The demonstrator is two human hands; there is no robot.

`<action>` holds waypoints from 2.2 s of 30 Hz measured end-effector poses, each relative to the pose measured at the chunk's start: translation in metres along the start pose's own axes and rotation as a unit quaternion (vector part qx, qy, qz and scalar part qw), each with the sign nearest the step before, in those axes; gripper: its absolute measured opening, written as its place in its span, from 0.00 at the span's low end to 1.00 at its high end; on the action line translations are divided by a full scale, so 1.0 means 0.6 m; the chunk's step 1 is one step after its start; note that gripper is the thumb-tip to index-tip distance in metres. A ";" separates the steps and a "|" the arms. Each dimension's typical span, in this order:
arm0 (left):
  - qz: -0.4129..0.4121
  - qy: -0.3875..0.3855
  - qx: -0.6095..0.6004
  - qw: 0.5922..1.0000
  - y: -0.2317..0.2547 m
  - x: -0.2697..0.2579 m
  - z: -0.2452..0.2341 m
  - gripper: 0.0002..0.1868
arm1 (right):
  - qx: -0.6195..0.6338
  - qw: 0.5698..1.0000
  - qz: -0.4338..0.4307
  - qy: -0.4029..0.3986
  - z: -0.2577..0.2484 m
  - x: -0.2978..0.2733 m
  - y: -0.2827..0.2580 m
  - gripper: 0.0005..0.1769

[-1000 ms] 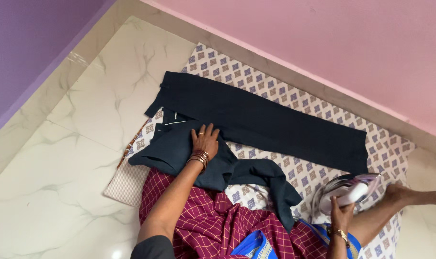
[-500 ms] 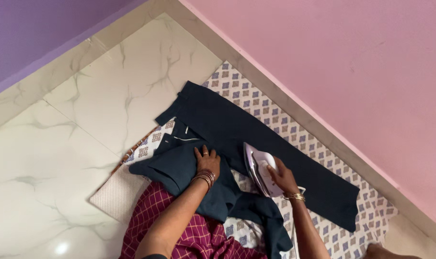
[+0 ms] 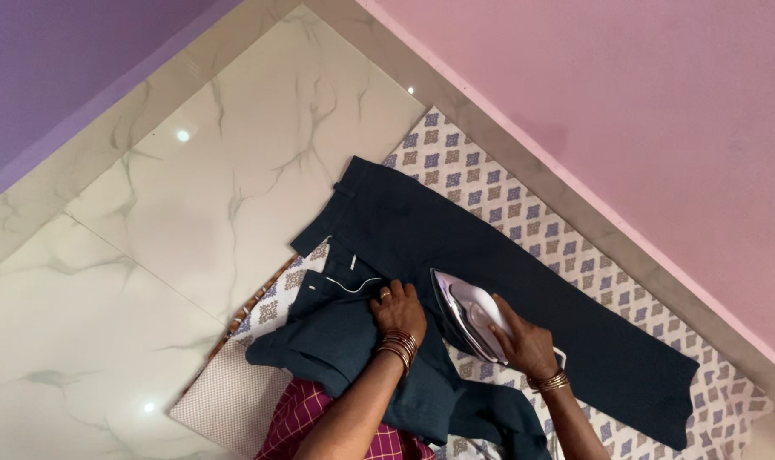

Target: The person irons a pair of black trousers laid out on a patterned mat on the floor. They use a white electric iron to smooth the fabric, folding the trousers in half and pressing the seams before setting the iron aside.

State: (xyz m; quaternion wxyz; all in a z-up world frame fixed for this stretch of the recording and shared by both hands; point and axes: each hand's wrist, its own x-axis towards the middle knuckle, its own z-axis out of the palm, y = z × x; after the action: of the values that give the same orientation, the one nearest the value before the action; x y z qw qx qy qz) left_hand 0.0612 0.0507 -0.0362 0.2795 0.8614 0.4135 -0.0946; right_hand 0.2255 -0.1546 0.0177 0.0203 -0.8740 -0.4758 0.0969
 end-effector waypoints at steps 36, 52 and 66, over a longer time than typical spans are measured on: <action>0.010 0.031 -0.040 0.999 -0.012 0.001 0.008 0.14 | 0.128 0.988 0.041 0.078 -0.001 0.303 -0.285 0.37; 0.027 0.056 -0.003 0.998 -0.026 0.004 -0.002 0.12 | 0.071 0.961 0.240 0.115 0.014 0.113 -0.081 0.39; 0.023 0.069 0.023 0.997 -0.034 0.015 0.008 0.14 | 0.367 0.818 0.362 0.257 0.065 -0.184 0.129 0.43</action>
State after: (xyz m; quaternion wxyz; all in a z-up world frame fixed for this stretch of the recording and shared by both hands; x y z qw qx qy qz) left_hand 0.0514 0.0641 -0.0521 0.2329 0.8811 0.4099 -0.0381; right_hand 0.2237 -0.2912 -0.0141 0.4248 -0.9040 -0.0322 0.0365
